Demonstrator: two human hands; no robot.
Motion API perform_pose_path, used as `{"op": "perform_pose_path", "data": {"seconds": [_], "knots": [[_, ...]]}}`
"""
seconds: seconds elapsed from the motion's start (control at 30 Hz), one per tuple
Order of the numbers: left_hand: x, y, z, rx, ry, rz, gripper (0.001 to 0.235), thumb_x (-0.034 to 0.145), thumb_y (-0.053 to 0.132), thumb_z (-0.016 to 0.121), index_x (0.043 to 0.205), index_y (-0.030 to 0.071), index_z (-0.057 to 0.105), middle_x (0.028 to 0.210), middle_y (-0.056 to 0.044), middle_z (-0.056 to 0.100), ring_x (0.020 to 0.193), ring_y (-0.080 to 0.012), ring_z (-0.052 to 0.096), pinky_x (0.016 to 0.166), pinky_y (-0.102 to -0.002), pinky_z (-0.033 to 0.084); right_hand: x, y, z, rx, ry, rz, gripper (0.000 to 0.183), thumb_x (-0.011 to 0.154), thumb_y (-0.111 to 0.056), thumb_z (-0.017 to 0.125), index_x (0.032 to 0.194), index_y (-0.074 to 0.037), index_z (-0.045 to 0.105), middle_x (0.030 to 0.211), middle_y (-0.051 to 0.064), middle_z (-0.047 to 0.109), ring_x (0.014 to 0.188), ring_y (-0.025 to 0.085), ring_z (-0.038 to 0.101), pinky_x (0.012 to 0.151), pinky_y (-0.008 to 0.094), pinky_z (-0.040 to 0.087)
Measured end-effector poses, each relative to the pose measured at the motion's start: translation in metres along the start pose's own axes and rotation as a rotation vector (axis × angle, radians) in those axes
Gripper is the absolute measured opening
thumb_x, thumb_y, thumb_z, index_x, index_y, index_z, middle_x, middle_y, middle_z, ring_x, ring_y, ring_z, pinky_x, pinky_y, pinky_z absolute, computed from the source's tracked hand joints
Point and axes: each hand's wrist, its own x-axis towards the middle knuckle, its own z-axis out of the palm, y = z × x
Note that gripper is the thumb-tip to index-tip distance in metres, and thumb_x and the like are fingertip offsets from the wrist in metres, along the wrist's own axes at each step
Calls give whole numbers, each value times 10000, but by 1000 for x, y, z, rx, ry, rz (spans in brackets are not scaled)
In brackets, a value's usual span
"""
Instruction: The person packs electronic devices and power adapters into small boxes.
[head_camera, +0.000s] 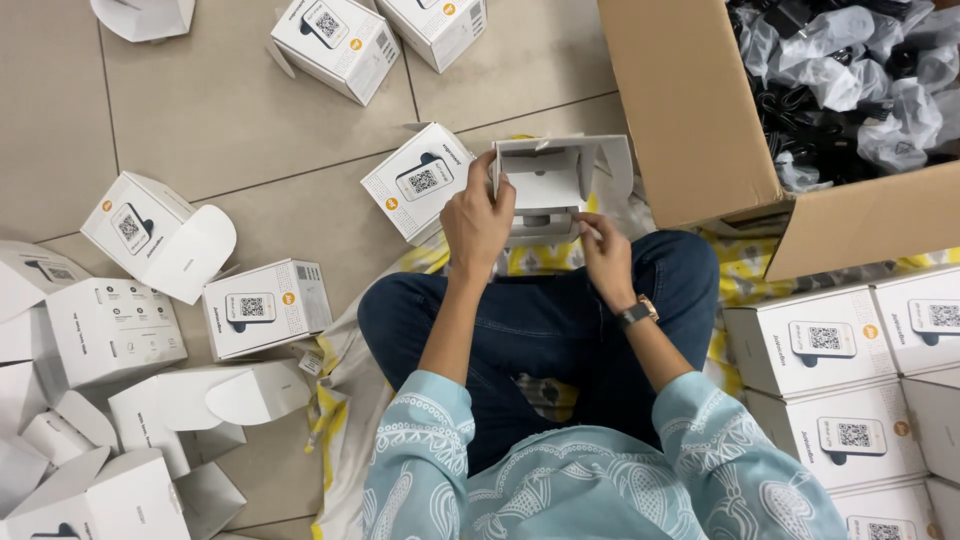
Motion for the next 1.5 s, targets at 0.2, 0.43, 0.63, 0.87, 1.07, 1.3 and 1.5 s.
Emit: {"op": "perform_pose_path", "data": {"seconds": [0.2, 0.43, 0.63, 0.87, 1.07, 1.3, 1.5], "knots": [[18, 10, -1, 18, -41, -50, 327, 921, 241, 628, 1209, 92, 665, 579, -108, 665, 567, -297, 710, 575, -420, 532, 1, -49, 22, -566, 71, -444, 226, 920, -72, 679, 1146, -59, 668, 1077, 130, 687, 951, 327, 665, 790, 420, 531], [-1, 1, -8, -30, -159, -131, 377, 862, 239, 647, 1205, 86, 611, 598, -92, 680, 567, -307, 697, 576, -432, 532, 33, -19, 36, -634, 4, -529, 368, 960, -132, 659, 1309, -38, 587, 1035, 100, 699, 915, 317, 659, 749, 422, 531], [31, 20, -8, -39, -234, -188, 497, 833, 212, 663, 1313, 97, 608, 566, -105, 663, 503, -282, 661, 544, -424, 509, 39, 51, 49, -1046, -206, -474, 579, 976, -266, 604, 1493, -40, 476, 890, 81, 705, 918, 273, 661, 903, 439, 466], [87, -49, 66, -61, -6, 192, 741, 969, 230, 677, 1535, -45, 287, 1287, -336, 525, 1149, -416, 555, 971, -461, 456, 33, 52, 52, -1036, -210, -424, 562, 1037, -253, 517, 1533, -9, 414, 842, 75, 700, 940, 259, 660, 971, 422, 406], [25, -163, 97, 544, -392, -13, 663, 980, 75, 632, 1580, 67, 348, 1620, -279, 323, 1523, -394, 328, 1249, -526, 292, 36, 60, 51, -1056, -284, -342, 608, 1072, -274, 488, 1579, 10, 311, 839, 90, 711, 889, 258, 669, 998, 423, 390], [26, -169, 74, 811, -332, -66, 719, 909, 3, 574, 1573, 147, 342, 1618, -250, 260, 1492, -363, 293, 1222, -580, 221, 35, 59, 47, -1019, -326, -403, 833, 1053, -453, 479, 1592, 84, 138, 879, 146, 724, 985, 297, 666, 1073, 446, 328], [11, -181, 102, 589, -176, 73, 584, 943, 70, 635, 1501, 23, 469, 1593, -256, 388, 1460, -369, 396, 1218, -504, 318, 38, 49, 41, -1009, -430, -411, 1000, 1012, -604, 465, 1575, 139, 102, 932, 208, 734, 1120, 323, 649, 1158, 450, 248]]}}
